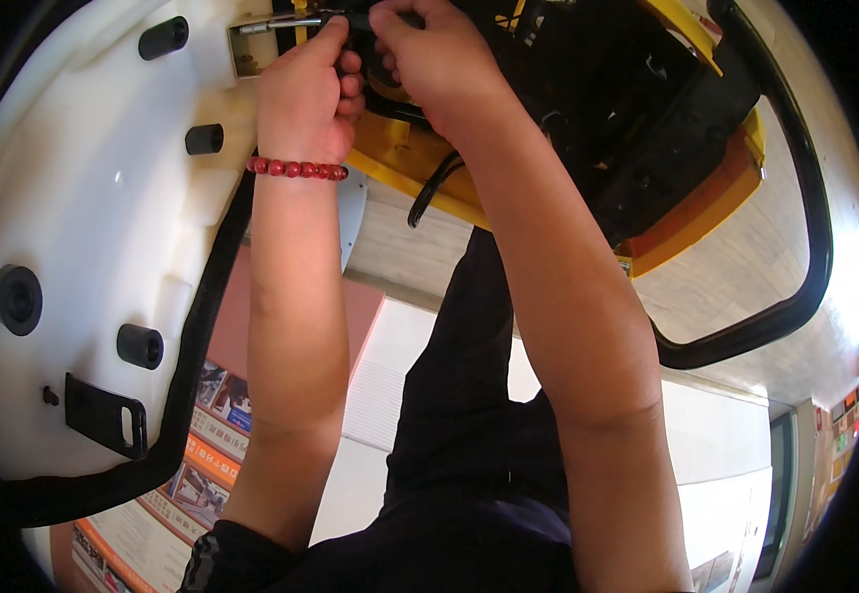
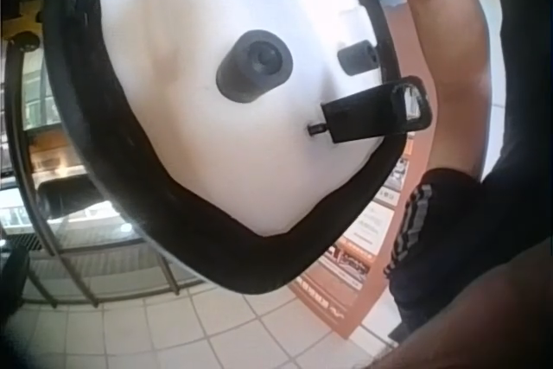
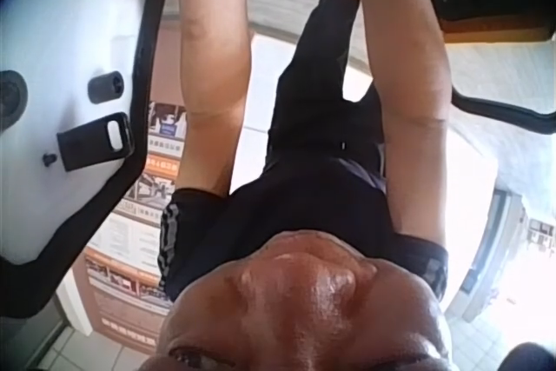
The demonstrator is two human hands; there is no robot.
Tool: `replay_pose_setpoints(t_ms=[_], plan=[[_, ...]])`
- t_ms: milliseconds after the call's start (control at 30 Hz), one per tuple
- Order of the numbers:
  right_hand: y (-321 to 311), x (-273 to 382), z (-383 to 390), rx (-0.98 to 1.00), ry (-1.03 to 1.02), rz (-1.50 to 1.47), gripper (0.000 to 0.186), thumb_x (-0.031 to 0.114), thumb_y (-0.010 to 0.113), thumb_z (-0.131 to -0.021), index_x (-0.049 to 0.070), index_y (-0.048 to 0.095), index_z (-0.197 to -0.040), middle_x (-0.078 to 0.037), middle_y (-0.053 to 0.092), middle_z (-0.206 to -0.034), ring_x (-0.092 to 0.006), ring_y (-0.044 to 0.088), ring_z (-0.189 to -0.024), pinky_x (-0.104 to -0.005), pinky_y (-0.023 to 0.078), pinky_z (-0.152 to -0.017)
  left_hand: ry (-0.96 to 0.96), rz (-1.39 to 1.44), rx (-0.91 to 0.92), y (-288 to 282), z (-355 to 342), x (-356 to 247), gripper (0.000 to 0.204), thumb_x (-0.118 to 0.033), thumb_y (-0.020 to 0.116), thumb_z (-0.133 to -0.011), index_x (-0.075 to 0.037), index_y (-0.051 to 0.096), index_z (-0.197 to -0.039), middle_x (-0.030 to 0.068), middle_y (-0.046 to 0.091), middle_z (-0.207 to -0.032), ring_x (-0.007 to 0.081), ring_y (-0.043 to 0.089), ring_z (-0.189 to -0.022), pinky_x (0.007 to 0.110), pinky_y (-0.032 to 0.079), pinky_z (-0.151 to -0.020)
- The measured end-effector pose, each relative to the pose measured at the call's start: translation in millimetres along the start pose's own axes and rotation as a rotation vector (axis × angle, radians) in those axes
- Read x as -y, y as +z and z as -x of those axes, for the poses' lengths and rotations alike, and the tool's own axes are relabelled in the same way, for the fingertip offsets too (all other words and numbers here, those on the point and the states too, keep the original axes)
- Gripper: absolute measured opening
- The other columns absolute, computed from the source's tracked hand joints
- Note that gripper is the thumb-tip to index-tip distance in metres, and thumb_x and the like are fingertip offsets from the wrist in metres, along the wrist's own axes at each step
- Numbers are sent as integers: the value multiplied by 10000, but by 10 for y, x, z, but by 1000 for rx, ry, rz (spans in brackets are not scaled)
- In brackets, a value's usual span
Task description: The person is using a socket wrench and screwdriver to disassemble and repair the seat mechanism of a yellow electric motorcycle.
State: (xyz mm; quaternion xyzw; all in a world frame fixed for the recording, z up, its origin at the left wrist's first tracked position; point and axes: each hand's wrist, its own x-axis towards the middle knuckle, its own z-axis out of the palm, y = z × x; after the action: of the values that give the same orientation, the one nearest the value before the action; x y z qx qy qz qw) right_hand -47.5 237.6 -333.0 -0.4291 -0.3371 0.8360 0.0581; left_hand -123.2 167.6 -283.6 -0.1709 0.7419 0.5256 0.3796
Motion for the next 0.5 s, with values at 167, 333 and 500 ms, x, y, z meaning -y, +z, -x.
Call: replay_pose_setpoints(t_ms=[167,333,500], plan=[[149,126,161,-142,31,-172,205,220,534,-968,41,574,-1060,-15,561,-760,-104,501,-625,-224,436,-585,17,7,-1,41,-12,-12,162,-140,640,-882,-35,563,-785,36,547,-657,100,450,-487,224,312,-397],[38,45,6,-85,284,-115,266,265,575,-946,27,578,-1065,-32,575,-793,-99,532,-660,-220,447,-599,8,37,11,-15,-36,32,147,-132,627,-884,-38,560,-792,45,551,-658,105,451,-486,226,309,-396],[13,-161,-88,-13,-21,3,346,326,527,-966,-1,574,-1069,-55,586,-832,-105,536,-666,-241,459,-612,-30,37,4,-102,-91,65,145,-138,616,-889,-37,561,-800,51,553,-651,113,452,-482,228,303,-394]])
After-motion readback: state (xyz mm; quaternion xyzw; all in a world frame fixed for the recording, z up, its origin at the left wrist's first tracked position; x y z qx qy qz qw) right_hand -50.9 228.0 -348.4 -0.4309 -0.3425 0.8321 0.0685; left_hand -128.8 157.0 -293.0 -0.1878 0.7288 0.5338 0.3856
